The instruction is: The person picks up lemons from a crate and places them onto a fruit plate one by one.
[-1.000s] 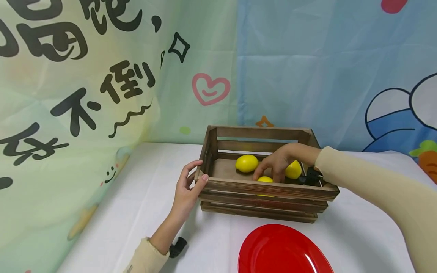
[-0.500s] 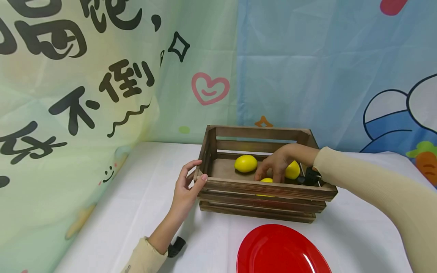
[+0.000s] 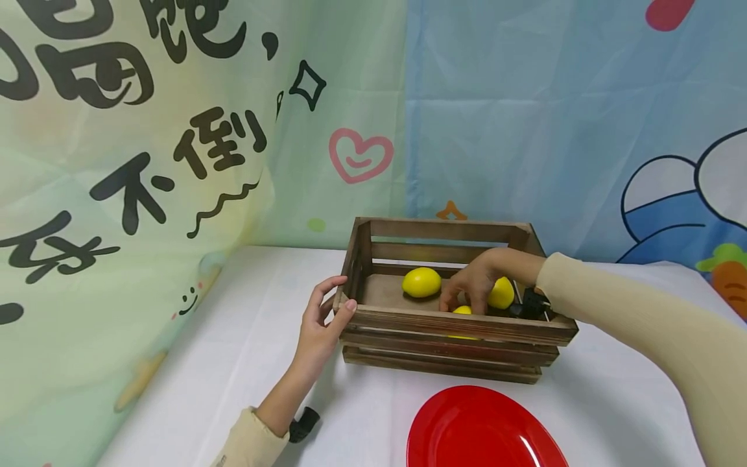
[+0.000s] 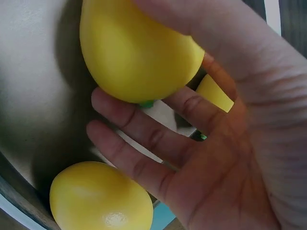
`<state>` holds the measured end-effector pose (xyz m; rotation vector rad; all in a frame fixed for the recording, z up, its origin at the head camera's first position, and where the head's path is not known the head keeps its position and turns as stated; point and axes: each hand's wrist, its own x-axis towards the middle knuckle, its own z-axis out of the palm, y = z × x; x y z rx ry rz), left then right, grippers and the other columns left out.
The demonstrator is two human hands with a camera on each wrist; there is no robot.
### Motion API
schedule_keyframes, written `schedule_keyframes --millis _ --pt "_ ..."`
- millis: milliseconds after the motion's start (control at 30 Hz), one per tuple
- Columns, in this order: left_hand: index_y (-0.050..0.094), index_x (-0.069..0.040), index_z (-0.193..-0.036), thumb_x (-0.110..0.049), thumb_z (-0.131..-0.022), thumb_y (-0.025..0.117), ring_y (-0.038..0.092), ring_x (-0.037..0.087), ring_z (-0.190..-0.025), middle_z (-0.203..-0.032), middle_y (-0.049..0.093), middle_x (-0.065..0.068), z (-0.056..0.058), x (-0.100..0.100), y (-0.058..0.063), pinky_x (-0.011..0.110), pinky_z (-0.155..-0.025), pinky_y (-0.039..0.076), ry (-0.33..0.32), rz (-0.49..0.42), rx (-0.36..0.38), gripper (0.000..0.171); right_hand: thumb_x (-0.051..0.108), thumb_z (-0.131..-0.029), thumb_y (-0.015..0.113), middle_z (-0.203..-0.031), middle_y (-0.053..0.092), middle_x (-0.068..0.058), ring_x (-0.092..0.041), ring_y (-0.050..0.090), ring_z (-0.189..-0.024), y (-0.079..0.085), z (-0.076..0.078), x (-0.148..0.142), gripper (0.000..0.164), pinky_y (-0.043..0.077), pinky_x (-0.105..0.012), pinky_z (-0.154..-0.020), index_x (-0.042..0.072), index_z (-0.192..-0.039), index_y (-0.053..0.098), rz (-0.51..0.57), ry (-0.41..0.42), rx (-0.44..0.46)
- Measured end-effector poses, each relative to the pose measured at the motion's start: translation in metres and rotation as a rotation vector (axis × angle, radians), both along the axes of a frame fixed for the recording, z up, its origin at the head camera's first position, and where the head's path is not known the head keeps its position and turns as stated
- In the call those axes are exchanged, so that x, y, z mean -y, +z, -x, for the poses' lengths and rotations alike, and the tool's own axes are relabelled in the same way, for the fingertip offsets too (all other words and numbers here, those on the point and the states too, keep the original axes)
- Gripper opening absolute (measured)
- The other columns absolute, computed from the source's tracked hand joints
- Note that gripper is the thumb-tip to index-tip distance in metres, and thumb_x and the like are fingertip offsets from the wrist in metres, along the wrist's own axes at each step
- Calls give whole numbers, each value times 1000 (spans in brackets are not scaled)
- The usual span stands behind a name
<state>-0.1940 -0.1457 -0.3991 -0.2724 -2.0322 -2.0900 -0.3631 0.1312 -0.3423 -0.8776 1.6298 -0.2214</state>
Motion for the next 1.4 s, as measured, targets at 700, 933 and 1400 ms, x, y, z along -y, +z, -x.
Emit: schedule_keyframes --millis 700,933,1400 --pt "48 -15 -135 -14 -94 62 49 37 -120 -146 39 3 1 0 4 35 -86 46 9 -7 -7 44 4 -80 69 -130 47 -10 -19 55 -88 18 1 -2 54 50 -31 -71 13 -131 53 103 -95 -1" --pt "48 -15 -135 -14 -94 62 49 35 -122 -147 38 3 3 -1 -1 32 -86 46 -9 -15 0 44 7 -80 70 -133 46 -8 -21 55 -97 21 -1 -4 53 51 -32 -74 14 -130 54 169 -63 -48" --pt "48 -15 -136 -13 -94 62 53 20 -110 -146 38 3 0 -1 -1 26 -82 47 -1 1 15 44 9 -80 72 -128 52 -3 -23 49 -112 29 -13 -1 51 45 -36 -87 14 -128 55 266 -33 -152"
